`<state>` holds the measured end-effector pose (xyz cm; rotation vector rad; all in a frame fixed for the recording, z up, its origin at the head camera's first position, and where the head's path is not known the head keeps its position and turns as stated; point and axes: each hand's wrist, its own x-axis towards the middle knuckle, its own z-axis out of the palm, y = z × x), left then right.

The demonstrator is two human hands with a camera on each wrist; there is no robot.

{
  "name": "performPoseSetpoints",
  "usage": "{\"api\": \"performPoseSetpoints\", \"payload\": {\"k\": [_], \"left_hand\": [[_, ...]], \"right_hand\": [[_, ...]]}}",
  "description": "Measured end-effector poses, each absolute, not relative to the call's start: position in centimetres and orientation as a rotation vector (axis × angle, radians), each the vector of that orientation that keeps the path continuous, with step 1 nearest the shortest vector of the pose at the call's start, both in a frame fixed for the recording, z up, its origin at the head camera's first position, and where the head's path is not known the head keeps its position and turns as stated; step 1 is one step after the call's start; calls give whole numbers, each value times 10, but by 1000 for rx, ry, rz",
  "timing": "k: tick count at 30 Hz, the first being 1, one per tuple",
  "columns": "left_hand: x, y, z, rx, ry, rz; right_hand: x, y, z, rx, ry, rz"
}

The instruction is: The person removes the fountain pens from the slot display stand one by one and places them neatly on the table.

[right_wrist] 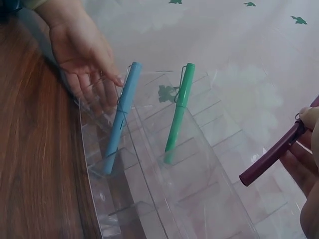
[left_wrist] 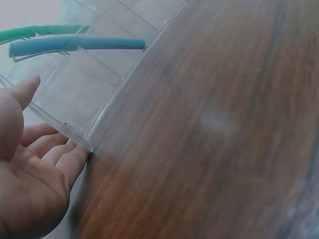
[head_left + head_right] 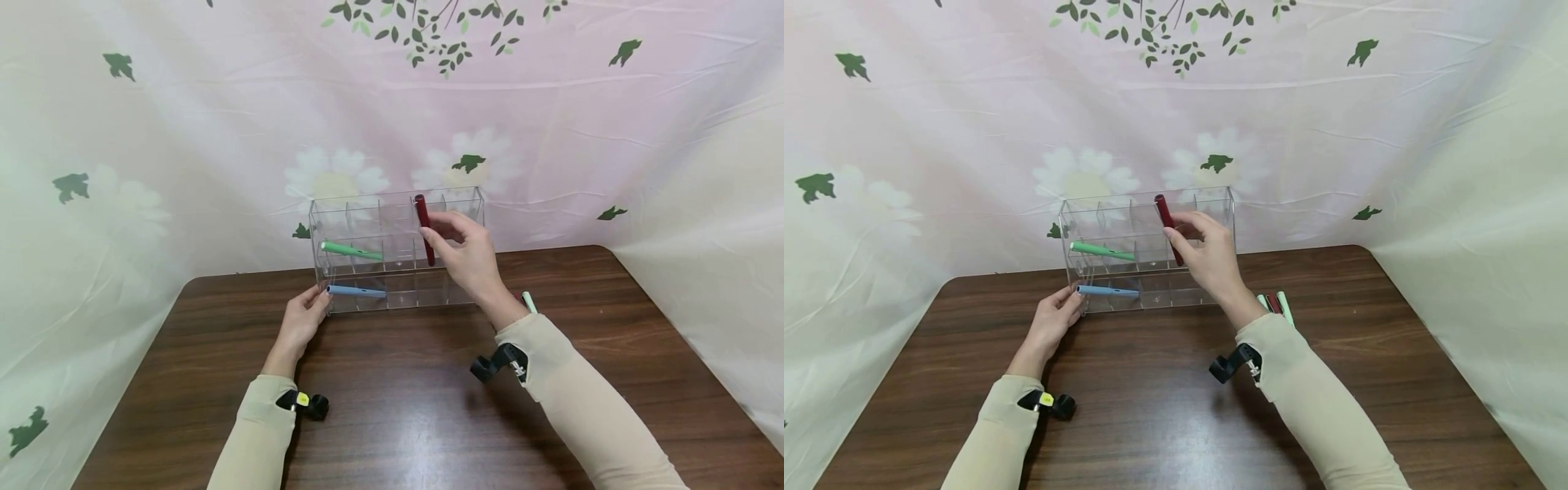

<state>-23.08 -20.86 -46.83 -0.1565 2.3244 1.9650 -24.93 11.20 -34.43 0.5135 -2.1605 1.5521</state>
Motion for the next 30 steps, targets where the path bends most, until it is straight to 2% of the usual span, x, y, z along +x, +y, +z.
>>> {"api": "performPoseSetpoints", "payload": {"k": [7, 30], "left_hand": [[-231, -208, -467, -147, 2333, 1961], [-228, -208, -467, -142, 2332, 1958]], "right_hand": [[-244, 119, -341, 482, -2181, 1646], [-228, 150, -358, 554, -2152, 1408]]}}
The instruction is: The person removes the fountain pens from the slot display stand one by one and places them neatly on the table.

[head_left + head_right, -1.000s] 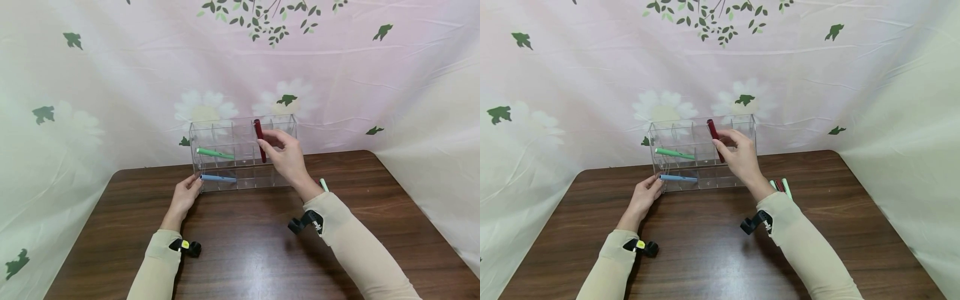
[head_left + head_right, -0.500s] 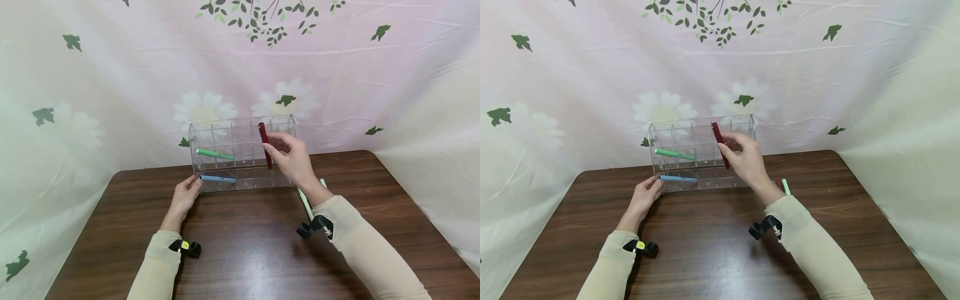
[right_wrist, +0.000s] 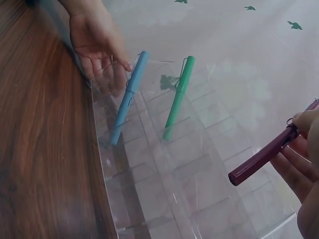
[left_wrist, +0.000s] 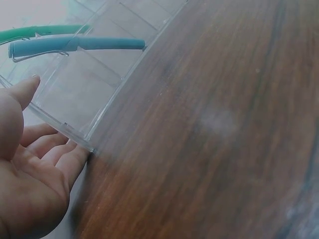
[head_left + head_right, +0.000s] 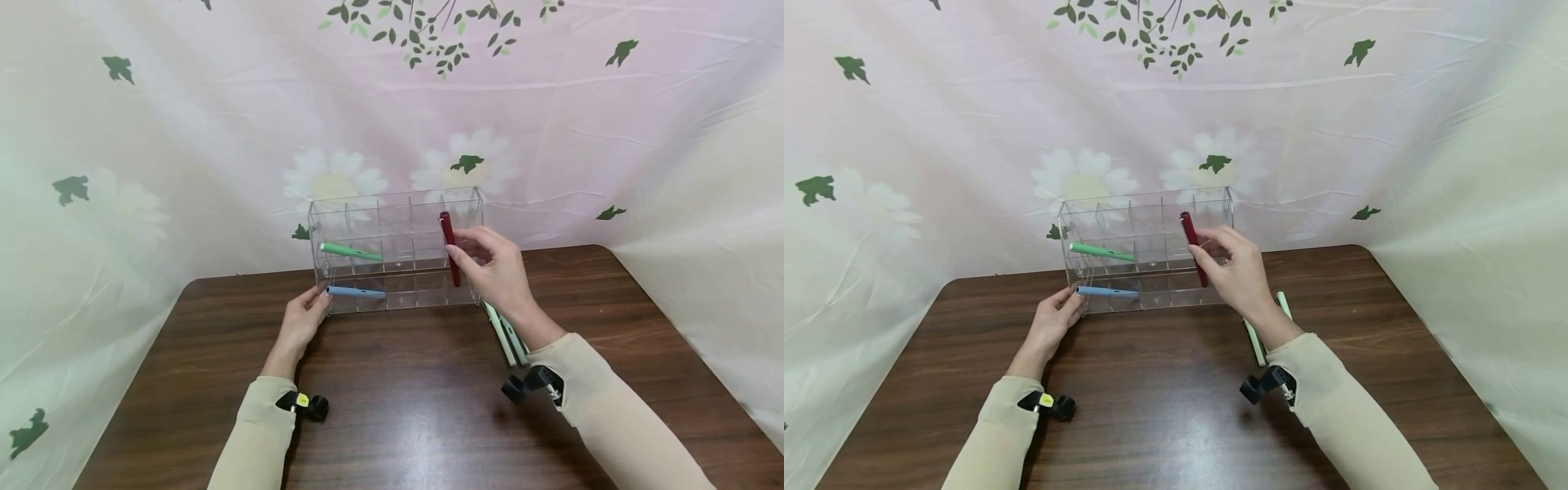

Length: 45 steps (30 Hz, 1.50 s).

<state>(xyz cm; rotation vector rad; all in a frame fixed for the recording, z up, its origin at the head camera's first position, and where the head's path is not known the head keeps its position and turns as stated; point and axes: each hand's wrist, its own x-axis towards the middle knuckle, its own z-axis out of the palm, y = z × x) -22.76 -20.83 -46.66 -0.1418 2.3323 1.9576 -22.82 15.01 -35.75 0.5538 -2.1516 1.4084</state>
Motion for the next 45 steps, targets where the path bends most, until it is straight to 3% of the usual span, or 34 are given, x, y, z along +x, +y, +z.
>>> {"api": "performPoseSetpoints", "payload": {"k": [45], "left_hand": [[-229, -207, -470, -153, 2328, 1965]], "right_hand": [[-201, 231, -413, 334, -2335, 1148]]}}
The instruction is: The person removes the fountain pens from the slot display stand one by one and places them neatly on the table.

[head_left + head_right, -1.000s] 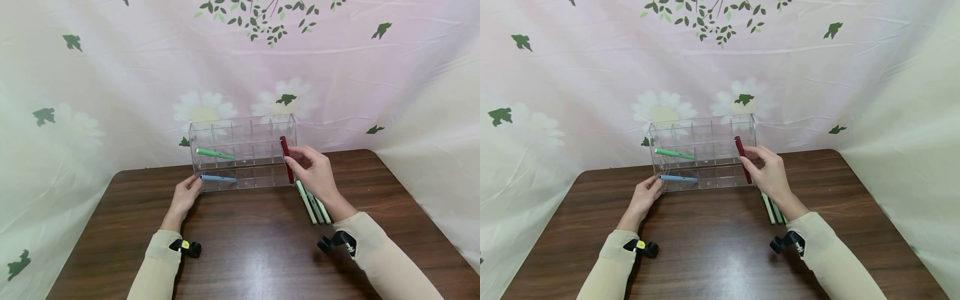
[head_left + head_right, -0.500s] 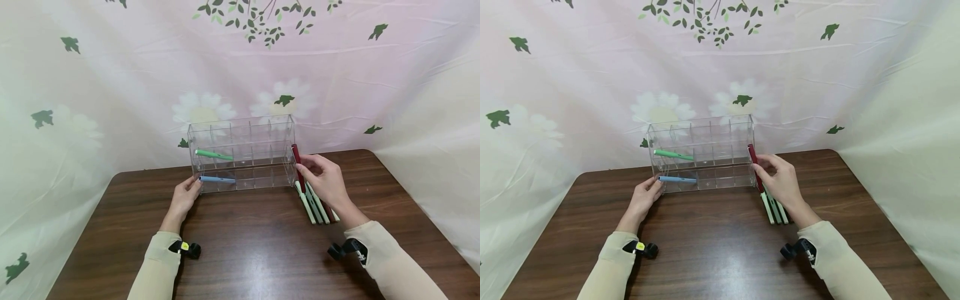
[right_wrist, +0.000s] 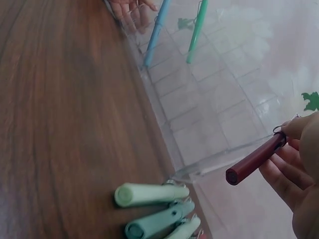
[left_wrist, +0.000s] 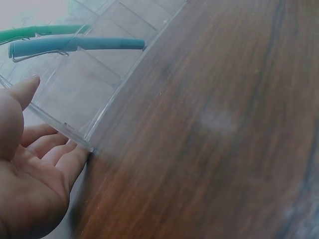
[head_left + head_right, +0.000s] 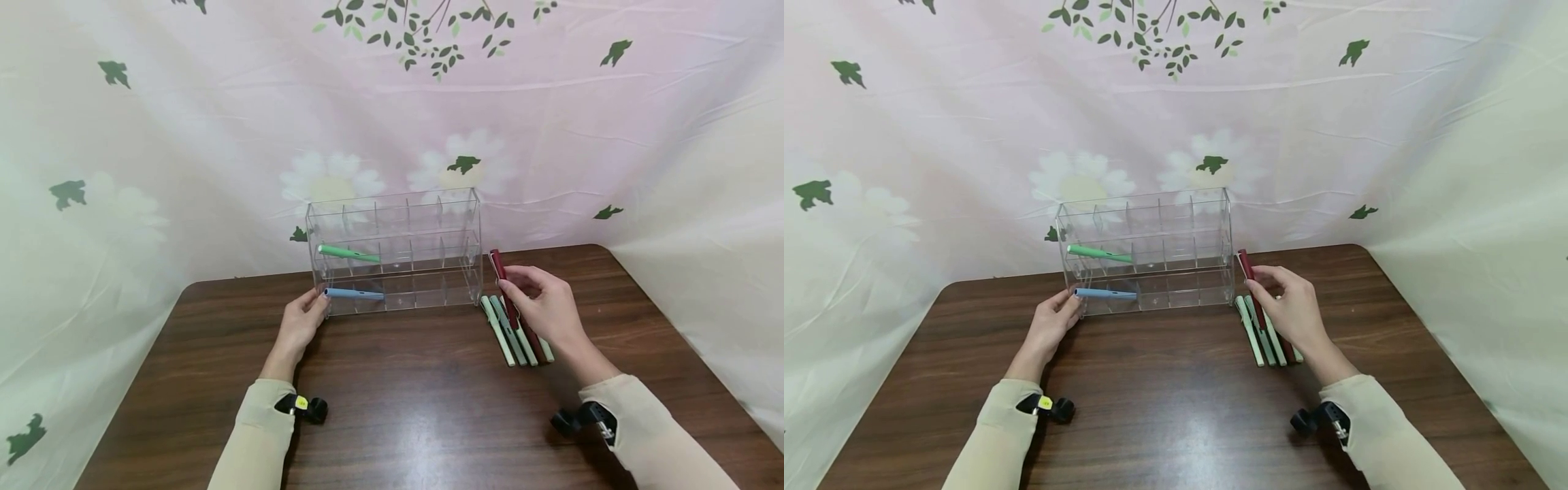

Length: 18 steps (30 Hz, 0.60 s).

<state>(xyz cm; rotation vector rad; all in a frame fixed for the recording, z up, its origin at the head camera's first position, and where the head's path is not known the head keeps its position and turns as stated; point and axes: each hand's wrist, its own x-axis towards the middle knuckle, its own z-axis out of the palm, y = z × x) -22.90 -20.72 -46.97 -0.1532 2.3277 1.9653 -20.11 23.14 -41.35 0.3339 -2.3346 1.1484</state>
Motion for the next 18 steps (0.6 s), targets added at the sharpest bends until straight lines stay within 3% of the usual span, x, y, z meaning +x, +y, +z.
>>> {"api": "performPoseSetpoints", "payload": {"k": [18], "left_hand": [[-230, -208, -469, -156, 2307, 1976]], "right_hand": [[-188, 267, -435, 126, -2522, 1048]]}}
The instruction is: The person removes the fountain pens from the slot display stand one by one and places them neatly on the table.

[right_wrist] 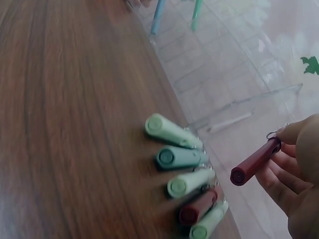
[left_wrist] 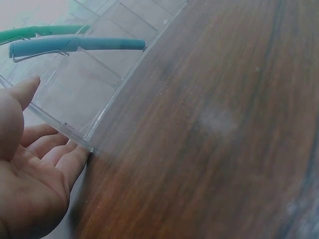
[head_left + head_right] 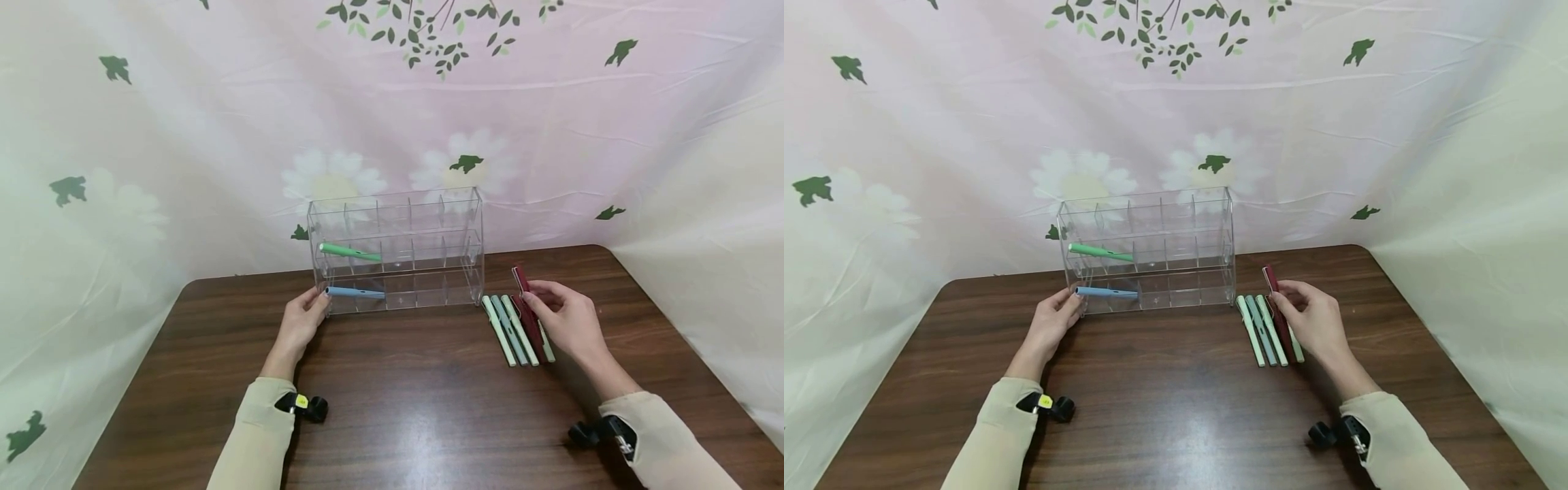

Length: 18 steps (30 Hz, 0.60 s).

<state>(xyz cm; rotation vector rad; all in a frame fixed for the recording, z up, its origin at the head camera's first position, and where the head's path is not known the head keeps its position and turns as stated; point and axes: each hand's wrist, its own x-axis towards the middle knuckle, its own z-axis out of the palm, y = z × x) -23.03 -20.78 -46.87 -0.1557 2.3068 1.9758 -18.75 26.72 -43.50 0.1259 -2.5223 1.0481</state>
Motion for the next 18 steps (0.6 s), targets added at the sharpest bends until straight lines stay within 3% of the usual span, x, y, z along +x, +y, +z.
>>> {"api": "performPoseSetpoints", "payload": {"k": [18], "left_hand": [[-231, -209, -469, -146, 2314, 1968]], "right_hand": [[-180, 290, -448, 31, -2636, 903]]}}
